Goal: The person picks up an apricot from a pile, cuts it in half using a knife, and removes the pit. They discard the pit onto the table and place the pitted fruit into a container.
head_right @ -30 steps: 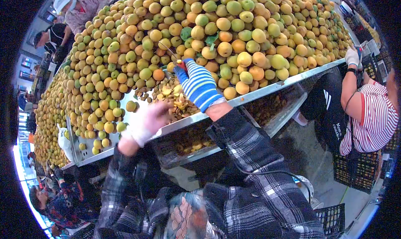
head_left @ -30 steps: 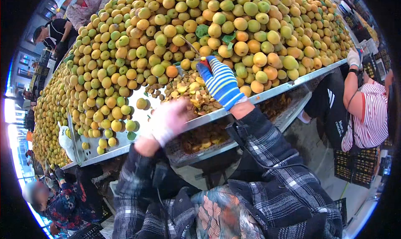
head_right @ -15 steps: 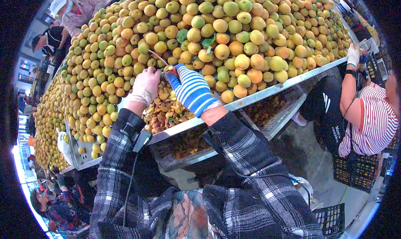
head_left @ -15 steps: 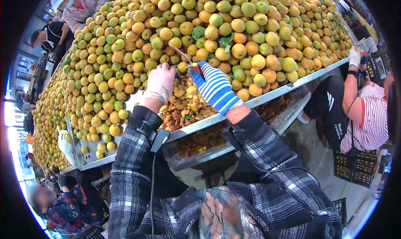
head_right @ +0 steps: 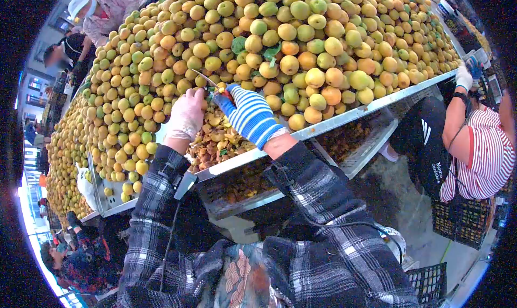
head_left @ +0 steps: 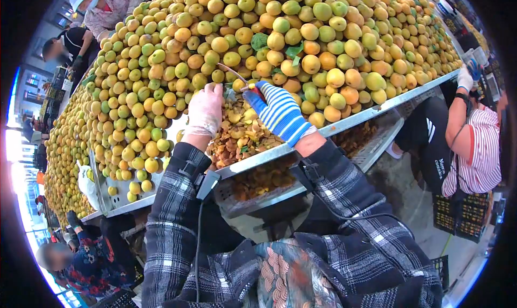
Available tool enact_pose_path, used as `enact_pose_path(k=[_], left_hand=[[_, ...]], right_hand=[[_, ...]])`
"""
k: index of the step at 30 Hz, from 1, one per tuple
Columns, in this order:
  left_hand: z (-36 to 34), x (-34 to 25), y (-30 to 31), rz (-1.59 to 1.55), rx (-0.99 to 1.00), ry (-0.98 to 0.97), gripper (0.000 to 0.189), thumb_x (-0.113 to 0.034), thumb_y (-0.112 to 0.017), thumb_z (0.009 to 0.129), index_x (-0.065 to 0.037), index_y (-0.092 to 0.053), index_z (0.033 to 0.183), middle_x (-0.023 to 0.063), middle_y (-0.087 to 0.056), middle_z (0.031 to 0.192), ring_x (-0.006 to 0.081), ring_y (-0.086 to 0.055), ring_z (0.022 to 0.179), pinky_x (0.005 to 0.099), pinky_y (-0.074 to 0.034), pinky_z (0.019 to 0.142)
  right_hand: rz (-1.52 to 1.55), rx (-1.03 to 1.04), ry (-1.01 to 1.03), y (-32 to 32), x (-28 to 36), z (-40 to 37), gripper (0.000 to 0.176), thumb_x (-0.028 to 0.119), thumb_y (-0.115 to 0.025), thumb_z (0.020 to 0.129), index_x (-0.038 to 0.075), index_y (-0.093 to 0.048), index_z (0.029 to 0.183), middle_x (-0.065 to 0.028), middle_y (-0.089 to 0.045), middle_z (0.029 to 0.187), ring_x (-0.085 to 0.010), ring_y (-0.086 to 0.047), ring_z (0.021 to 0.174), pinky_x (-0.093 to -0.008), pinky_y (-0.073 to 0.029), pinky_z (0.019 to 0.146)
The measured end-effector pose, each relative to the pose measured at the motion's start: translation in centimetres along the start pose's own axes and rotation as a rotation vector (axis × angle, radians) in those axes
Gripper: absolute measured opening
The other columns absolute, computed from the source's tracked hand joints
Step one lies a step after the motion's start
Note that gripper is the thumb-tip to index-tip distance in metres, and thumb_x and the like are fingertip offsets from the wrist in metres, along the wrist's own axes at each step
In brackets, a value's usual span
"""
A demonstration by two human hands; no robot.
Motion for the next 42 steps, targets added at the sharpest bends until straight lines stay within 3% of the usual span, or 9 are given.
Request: enact_pose_path(k=[2, 12, 16, 20, 28, 30, 34, 35, 42], left_hand=[[-0.8, 0.9, 0.6, -0.076, 0.106, 0.210, 0.045, -0.014, -0.062, 0.075, -0.006, -0.051, 0.118, 0.0171, -0.057, 0.104, 0.0345, -0.059, 0.096, 0.0428, -0.051, 0.079], [-0.5, 0.9, 0.1, -0.073, 0.079, 0.353, 0.055, -0.042, -0.074, 0.070, -0.004, -0.051, 0.101, 0.0152, -0.065, 0.088, 0.0327, -0.063, 0.088, 0.0418, -0.051, 0.075], [-0.4, 1.4, -0.6, -0.324, 0.167, 0.573, 0.058, -0.039, -0.075, 0.069, 0.000, -0.050, 0.104, 0.0192, -0.066, 0.094, 0.0346, -0.064, 0.090, 0.0412, -0.052, 0.078], [-2.9, 2.6, -0.4, -0.940, -0.314, 0.475, 0.058, -0.015, -0.078, 0.070, 0.001, -0.047, 0.116, 0.0118, -0.063, 0.098, 0.0184, -0.062, 0.088, 0.0291, -0.050, 0.081], [-4.6, 0.7, 4.3, -1.639, -0.352, 0.391, 0.062, -0.007, -0.072, 0.078, 0.001, -0.039, 0.129, 0.0151, -0.057, 0.114, 0.0221, -0.057, 0.107, 0.0316, -0.049, 0.091], [-4.7, -1.0, 4.9, -2.307, -0.266, 0.362, 0.050, -0.015, -0.066, 0.086, 0.001, -0.043, 0.127, 0.0146, -0.057, 0.115, 0.0233, -0.058, 0.106, 0.0299, -0.050, 0.089], [-5.8, -3.2, 4.1, -2.737, 0.059, 0.397, 0.045, -0.033, -0.053, 0.095, 0.000, -0.048, 0.124, 0.0143, -0.058, 0.113, 0.0211, -0.060, 0.095, 0.0280, -0.053, 0.077], [-5.7, -3.6, 3.7, -2.735, 0.022, 0.388, 0.046, -0.038, -0.051, 0.095, -0.001, -0.050, 0.121, 0.0129, -0.060, 0.109, 0.0179, -0.058, 0.084, 0.0258, -0.049, 0.064], [-6.3, -4.9, 3.9, -2.601, 0.091, 0.555, 0.040, -0.039, -0.053, 0.090, -0.008, -0.053, 0.117, 0.0045, -0.058, 0.093, 0.0134, -0.050, 0.068, 0.0219, -0.039, 0.054]], right_hand=[[0.006, 0.030, -0.004, 0.0, 0.2, 0.0, 0.036, 0.040, -0.058, 0.089, 0.003, -0.058, 0.088, -0.0208, -0.063, 0.072, -0.0397, -0.061, 0.070, -0.0465, -0.047, 0.061], [-0.007, 0.015, -0.001, 0.0, 0.2, 0.0, 0.036, 0.038, -0.059, 0.089, 0.003, -0.057, 0.082, -0.0213, -0.062, 0.070, -0.0406, -0.060, 0.068, -0.0467, -0.047, 0.060], [-0.048, -0.009, 0.019, 0.0, 0.2, -0.1, 0.037, 0.040, -0.057, 0.089, 0.003, -0.057, 0.081, -0.0216, -0.061, 0.068, -0.0414, -0.059, 0.066, -0.0479, -0.046, 0.059], [0.056, -0.015, 0.022, 0.5, 0.3, 0.0, 0.039, 0.040, -0.056, 0.090, 0.002, -0.058, 0.083, -0.0223, -0.060, 0.068, -0.0415, -0.059, 0.067, -0.0480, -0.045, 0.060], [0.241, 0.114, 0.028, -0.1, 1.8, -0.3, 0.032, 0.030, -0.060, 0.091, -0.001, -0.061, 0.086, -0.0192, -0.062, 0.069, -0.0309, -0.059, 0.061, -0.0396, -0.045, 0.058], [0.295, 0.118, -0.010, -0.6, 1.1, -0.6, 0.029, 0.028, -0.060, 0.091, 0.000, -0.061, 0.087, -0.0186, -0.062, 0.070, -0.0277, -0.058, 0.060, -0.0387, -0.045, 0.058], [0.420, 0.051, -0.017, -0.6, 0.9, -1.0, 0.026, 0.026, -0.059, 0.092, 0.000, -0.061, 0.090, -0.0190, -0.062, 0.074, -0.0301, -0.060, 0.064, -0.0399, -0.046, 0.059], [0.427, 0.069, 0.022, -0.3, 1.5, -1.3, 0.025, 0.025, -0.058, 0.092, 0.000, -0.061, 0.089, -0.0193, -0.062, 0.075, -0.0321, -0.061, 0.066, -0.0404, -0.046, 0.059], [-0.002, 0.034, 0.230, -0.7, 3.6, -2.1, 0.029, 0.031, -0.055, 0.092, 0.002, -0.056, 0.087, -0.0199, -0.063, 0.072, -0.0379, -0.062, 0.068, -0.0464, -0.048, 0.058]])
Point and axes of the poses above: each hand's wrist, its own z-axis towards the middle knuckle, its own y-axis out of the back of the hand, x = y × z, the point moved 5 cm from there along z, towards the middle knuckle
